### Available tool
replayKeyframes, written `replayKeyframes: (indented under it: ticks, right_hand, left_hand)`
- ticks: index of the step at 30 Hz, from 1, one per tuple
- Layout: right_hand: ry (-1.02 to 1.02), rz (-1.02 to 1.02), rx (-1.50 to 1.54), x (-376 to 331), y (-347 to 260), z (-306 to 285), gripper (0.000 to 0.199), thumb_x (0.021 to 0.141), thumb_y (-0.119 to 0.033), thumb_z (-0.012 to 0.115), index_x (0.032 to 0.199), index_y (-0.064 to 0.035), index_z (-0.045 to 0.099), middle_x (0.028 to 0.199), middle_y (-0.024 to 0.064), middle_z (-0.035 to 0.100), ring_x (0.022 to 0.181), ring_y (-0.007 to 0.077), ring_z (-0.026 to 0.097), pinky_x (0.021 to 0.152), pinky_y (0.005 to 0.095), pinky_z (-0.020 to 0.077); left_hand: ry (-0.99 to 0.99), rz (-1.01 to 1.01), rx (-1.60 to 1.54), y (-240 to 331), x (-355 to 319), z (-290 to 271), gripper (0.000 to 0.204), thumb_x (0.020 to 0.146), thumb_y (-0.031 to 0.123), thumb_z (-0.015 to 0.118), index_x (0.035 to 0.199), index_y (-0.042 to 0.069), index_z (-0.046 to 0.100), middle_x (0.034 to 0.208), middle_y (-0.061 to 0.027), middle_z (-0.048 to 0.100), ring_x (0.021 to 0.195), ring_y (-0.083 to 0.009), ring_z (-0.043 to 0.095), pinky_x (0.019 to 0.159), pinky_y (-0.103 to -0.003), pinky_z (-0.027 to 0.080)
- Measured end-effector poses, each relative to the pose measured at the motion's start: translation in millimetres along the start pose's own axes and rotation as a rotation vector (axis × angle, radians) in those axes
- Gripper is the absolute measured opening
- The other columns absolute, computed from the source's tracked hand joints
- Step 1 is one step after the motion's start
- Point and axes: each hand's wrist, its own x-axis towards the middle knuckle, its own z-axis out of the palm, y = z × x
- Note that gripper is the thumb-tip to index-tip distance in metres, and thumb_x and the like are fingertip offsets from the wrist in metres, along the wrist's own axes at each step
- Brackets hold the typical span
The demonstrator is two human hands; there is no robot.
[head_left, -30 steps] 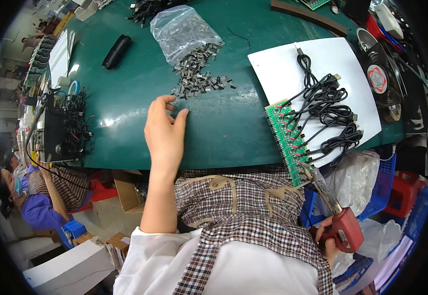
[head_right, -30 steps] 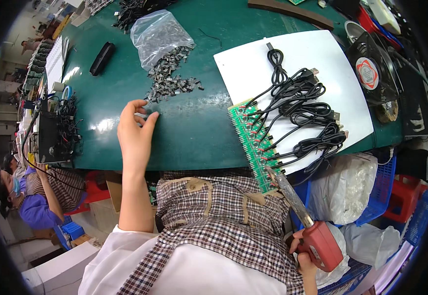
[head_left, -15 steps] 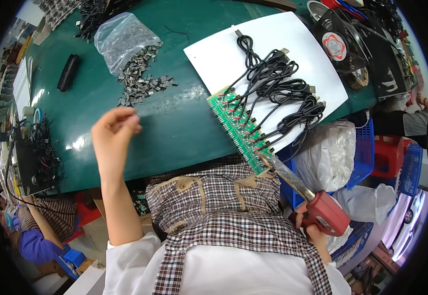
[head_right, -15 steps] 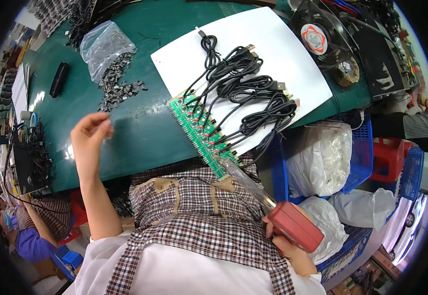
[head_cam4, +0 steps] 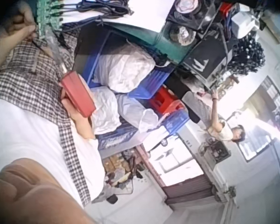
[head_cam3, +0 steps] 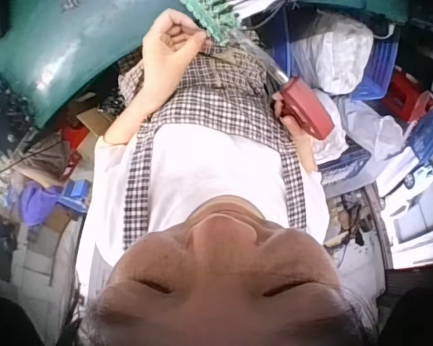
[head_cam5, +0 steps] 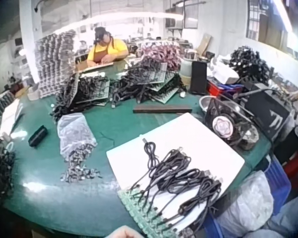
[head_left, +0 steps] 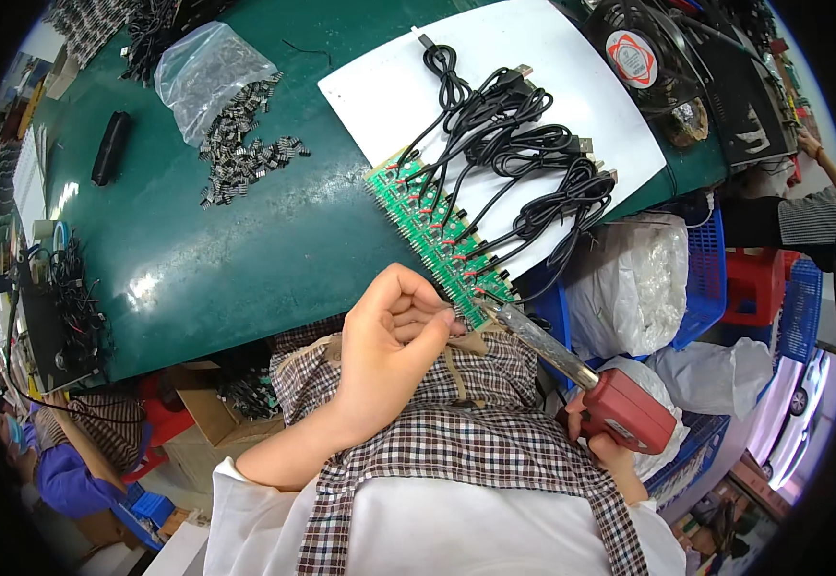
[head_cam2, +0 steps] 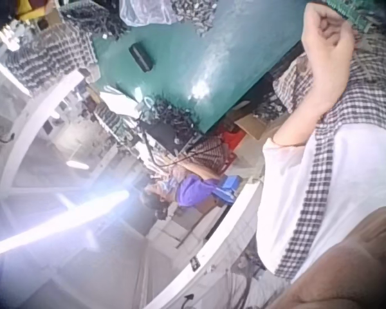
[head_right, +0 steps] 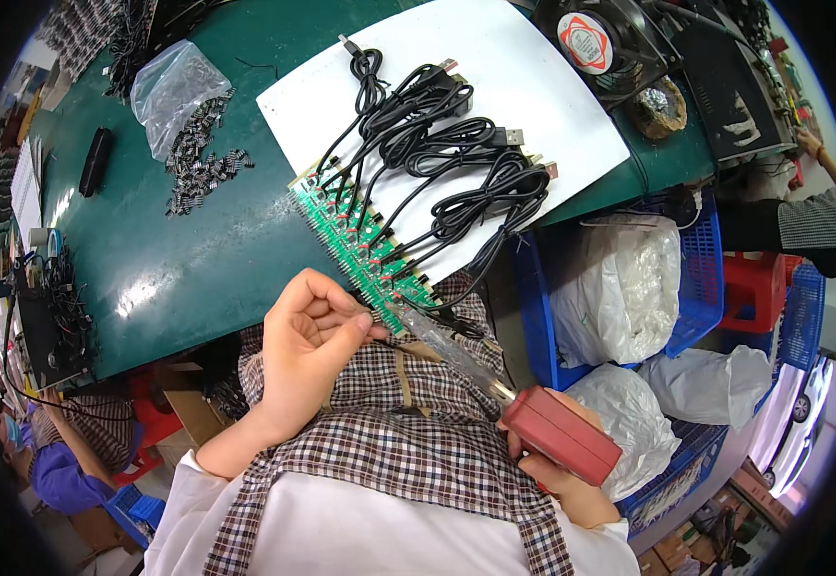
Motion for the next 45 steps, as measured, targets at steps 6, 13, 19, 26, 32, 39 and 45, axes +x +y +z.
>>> replayKeyframes:
  ticks: [6,13,19,26,32,39,45]
  right_hand:
    - [-0.054,0.003,-0.05,2.8,-1.5,1.5,0.06,0.063,-0.029,0.078,0.103,0.0078,0.051,0.073,0.0062,0.061,0.058,0.0096,0.054,0.052,0.0198,0.0409]
    - [0.0,-0.037,-0.114,1.4,1.2,0.9,0.061,0.064,-0.036,0.076,0.101,0.0063,0.053,0.08,0.0069,0.064,0.061,0.0097,0.057,0.056,0.0196,0.0441]
    - [0.033,-0.027,-0.123,1.7,-0.8,3.6,0.065,0.063,-0.04,0.077,0.102,0.0068,0.053,0.08,0.0062,0.064,0.069,0.0104,0.059,0.06,0.0208,0.0461]
    - [0.085,-0.04,-0.104,-1.0,5.9,5.5,0.061,0.065,-0.03,0.075,0.107,0.0081,0.051,0.079,0.0054,0.063,0.072,0.0086,0.06,0.067,0.0195,0.047]
    - [-0.036,-0.019,-0.166,1.3,10.1,-6.5,0.051,0.066,-0.026,0.071,0.101,0.0063,0.054,0.077,0.0041,0.062,0.066,0.0084,0.058,0.06,0.0211,0.0446]
    - [0.04,-0.102,-0.299,-0.3,15.0,-4.9,0.052,0.064,-0.032,0.073,0.097,0.0047,0.057,0.073,0.0055,0.06,0.062,0.0136,0.057,0.057,0.0233,0.0434]
    - [0.029,-0.135,-0.389,-16.5,29.2,-25.1,0.063,0.066,-0.035,0.073,0.108,0.0062,0.052,0.087,0.0108,0.063,0.071,0.0211,0.063,0.063,0.0287,0.0474]
  left_hand:
    - [0.041,0.03,-0.049,-5.9,0.9,6.3,0.013,0.081,-0.007,0.049,0.087,0.001,0.04,0.081,-0.0087,0.055,0.077,-0.0126,0.061,0.07,-0.022,0.049]
    - [0.042,0.092,0.04,-8.2,0.6,8.4,0.013,0.082,-0.007,0.048,0.091,0.001,0.041,0.083,-0.0051,0.05,0.076,-0.009,0.054,0.067,-0.022,0.047]
    - [0.05,0.105,0.071,-9.0,0.1,11.0,0.015,0.081,-0.007,0.048,0.093,0.001,0.042,0.083,-0.0037,0.048,0.076,-0.0074,0.05,0.066,-0.02,0.046]
    - [0.064,0.104,0.011,-10.8,0.5,12.6,0.016,0.081,-0.008,0.047,0.093,0.002,0.04,0.082,-0.0036,0.046,0.074,-0.0069,0.049,0.064,-0.02,0.046]
    - [0.066,0.094,0.02,-9.9,0.3,12.0,0.017,0.081,-0.008,0.047,0.093,0.002,0.039,0.082,-0.0038,0.046,0.074,-0.0069,0.049,0.064,-0.02,0.046]
    - [0.069,0.096,0.02,-9.2,0.5,12.2,0.017,0.081,-0.008,0.047,0.092,0.002,0.039,0.082,-0.0039,0.046,0.074,-0.0069,0.049,0.064,-0.02,0.046]
    - [0.071,0.097,0.013,-9.2,0.5,12.5,0.016,0.081,-0.007,0.047,0.092,0.002,0.038,0.082,-0.0038,0.046,0.074,-0.0069,0.049,0.064,-0.02,0.046]
